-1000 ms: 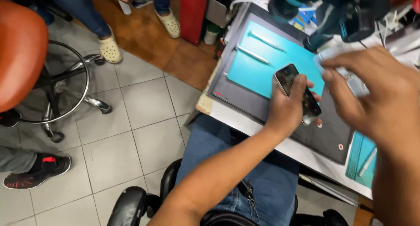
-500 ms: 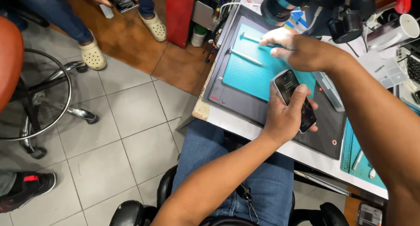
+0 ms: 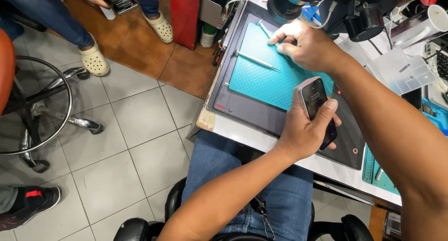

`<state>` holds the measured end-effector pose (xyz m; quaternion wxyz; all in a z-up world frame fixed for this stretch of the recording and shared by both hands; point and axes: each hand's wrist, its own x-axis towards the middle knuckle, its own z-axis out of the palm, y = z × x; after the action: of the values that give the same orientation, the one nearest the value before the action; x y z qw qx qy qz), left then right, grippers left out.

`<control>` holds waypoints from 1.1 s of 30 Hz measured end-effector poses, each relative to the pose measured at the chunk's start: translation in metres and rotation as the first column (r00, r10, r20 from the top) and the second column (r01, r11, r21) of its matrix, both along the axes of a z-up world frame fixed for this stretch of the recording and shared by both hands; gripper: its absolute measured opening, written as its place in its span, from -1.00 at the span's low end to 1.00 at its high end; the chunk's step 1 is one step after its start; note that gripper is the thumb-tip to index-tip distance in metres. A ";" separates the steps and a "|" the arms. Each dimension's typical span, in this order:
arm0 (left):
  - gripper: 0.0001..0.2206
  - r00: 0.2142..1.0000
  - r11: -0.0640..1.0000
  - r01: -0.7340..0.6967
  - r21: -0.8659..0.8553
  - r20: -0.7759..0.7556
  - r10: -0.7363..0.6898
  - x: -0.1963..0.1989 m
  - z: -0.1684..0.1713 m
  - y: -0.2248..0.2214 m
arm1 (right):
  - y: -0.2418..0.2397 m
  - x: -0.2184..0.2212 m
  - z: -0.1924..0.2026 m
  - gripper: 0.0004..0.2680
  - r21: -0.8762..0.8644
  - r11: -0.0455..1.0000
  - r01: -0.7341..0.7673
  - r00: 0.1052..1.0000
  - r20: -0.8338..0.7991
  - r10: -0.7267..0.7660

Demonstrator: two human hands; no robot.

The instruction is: Testing a mobile phone's functionality and reassembling it into a protective case at a repair station.

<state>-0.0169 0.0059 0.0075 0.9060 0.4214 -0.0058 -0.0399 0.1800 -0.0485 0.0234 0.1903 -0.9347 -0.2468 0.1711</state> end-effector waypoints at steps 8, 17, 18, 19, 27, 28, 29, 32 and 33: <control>-0.40 1.000 1.000 -0.001 0.013 -0.001 0.001 -0.001 0.003 0.002 | -0.003 0.002 -0.008 -0.83 0.054 0.997 -0.056 0.997 0.050 0.053; -0.61 0.990 0.935 -0.117 -0.334 0.032 0.135 0.000 -0.022 -0.012 | 0.008 -0.006 0.002 -0.82 -0.066 0.911 -0.407 0.878 0.249 0.410; -0.58 0.986 0.914 -0.151 -0.377 0.013 0.168 -0.001 -0.024 -0.014 | 0.005 -0.003 -0.001 -0.86 -0.090 0.888 -0.452 0.852 0.251 0.459; -0.58 0.989 0.917 -0.131 -0.377 0.013 0.147 -0.002 -0.025 -0.015 | 0.005 -0.003 0.001 -0.86 -0.090 0.897 -0.433 0.862 0.250 0.441; -0.48 0.946 0.883 -0.309 -0.352 -0.013 0.325 -0.001 -0.025 -0.020 | -0.064 -0.046 0.039 -0.87 -0.086 0.954 -0.287 0.944 0.141 0.297; -0.48 0.955 0.893 -0.280 -0.352 -0.012 0.295 -0.002 -0.027 -0.021 | -0.089 -0.064 0.048 -0.87 -0.085 0.963 -0.257 0.953 0.142 0.267; -0.43 0.955 0.887 -0.270 -0.375 0.011 0.295 -0.002 -0.029 -0.022 | -0.114 -0.083 0.057 -0.90 -0.112 0.974 -0.199 0.957 0.193 0.218; -0.36 0.963 0.879 -0.249 -0.406 -0.005 0.270 0.002 -0.030 -0.023 | -0.186 -0.142 0.067 -0.94 -0.038 0.999 -0.016 0.948 0.317 0.027; -0.35 0.964 0.874 -0.258 -0.412 -0.051 0.260 0.003 -0.031 -0.023 | -0.209 -0.163 0.067 -0.95 0.066 0.994 0.085 0.924 0.368 -0.104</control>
<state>-0.0143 -0.0168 -0.0232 0.9718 0.2165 0.0396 0.0849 0.0173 -0.2571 0.0900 0.1711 -0.9560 -0.2372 -0.0239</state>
